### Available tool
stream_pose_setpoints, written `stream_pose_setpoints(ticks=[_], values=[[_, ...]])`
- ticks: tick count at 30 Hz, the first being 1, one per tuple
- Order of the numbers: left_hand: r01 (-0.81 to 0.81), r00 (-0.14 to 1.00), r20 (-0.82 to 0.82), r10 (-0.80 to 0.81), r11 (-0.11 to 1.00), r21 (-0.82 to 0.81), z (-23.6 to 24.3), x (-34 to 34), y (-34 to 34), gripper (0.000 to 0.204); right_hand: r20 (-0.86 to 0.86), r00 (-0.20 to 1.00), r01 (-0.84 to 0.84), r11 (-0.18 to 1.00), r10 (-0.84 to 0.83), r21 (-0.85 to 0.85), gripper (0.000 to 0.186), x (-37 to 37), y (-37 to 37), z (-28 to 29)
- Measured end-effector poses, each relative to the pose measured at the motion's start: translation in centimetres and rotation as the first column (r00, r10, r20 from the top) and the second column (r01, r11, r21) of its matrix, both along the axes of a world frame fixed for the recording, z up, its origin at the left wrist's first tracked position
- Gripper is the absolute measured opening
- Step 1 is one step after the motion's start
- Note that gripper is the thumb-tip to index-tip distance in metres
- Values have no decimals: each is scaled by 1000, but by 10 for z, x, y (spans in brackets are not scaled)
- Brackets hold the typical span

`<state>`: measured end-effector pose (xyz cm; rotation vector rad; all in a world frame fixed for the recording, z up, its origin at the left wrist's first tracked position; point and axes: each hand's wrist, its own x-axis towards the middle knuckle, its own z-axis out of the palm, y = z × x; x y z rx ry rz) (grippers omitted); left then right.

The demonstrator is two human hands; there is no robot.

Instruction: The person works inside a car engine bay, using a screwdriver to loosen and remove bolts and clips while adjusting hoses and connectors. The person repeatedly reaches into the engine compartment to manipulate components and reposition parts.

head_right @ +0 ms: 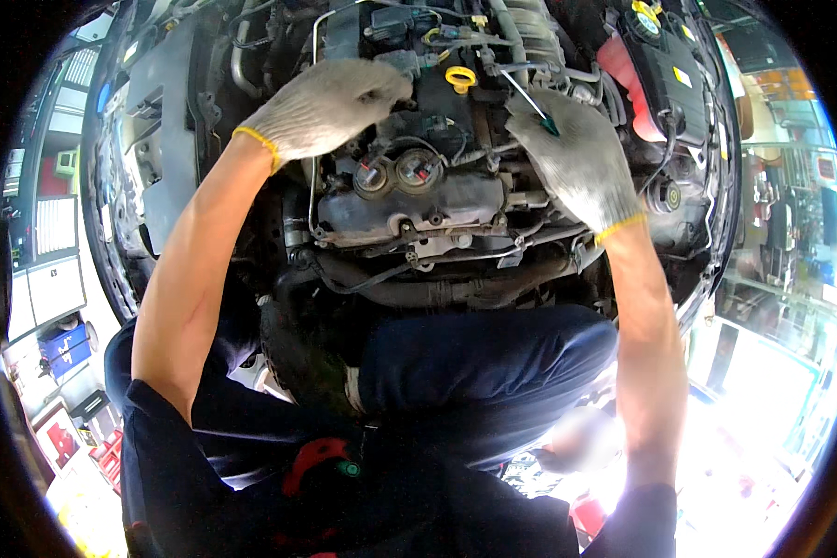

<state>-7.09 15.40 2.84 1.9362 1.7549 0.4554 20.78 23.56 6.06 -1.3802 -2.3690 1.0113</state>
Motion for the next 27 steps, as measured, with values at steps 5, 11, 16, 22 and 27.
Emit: stream_pose_setpoints(ticks=[5, 11, 16, 22, 27], values=[[-34, 993, 112, 18, 990, 137, -31, -2, -25, 26, -36, 998, -34, 969, 45, 246, 29, -18, -15, 10], [-80, 993, 108, 54, 964, 255, -37, 10, -12, 21, 169, 974, -84, 937, 148, -339, 34, -67, 16, -13], [182, 957, -272, -104, 944, 277, -53, 7, -1, 23, 204, 966, -21, 838, 157, -546, 29, -76, 32, -18], [69, 993, -108, -49, 979, 193, -50, 7, 0, 26, 170, 982, 23, 833, 86, -553, 24, -76, 36, -31], [25, 997, -78, -12, 986, 166, -41, 14, 0, 28, 404, 692, -639, 768, 599, -43, 40, -54, 66, -74]])
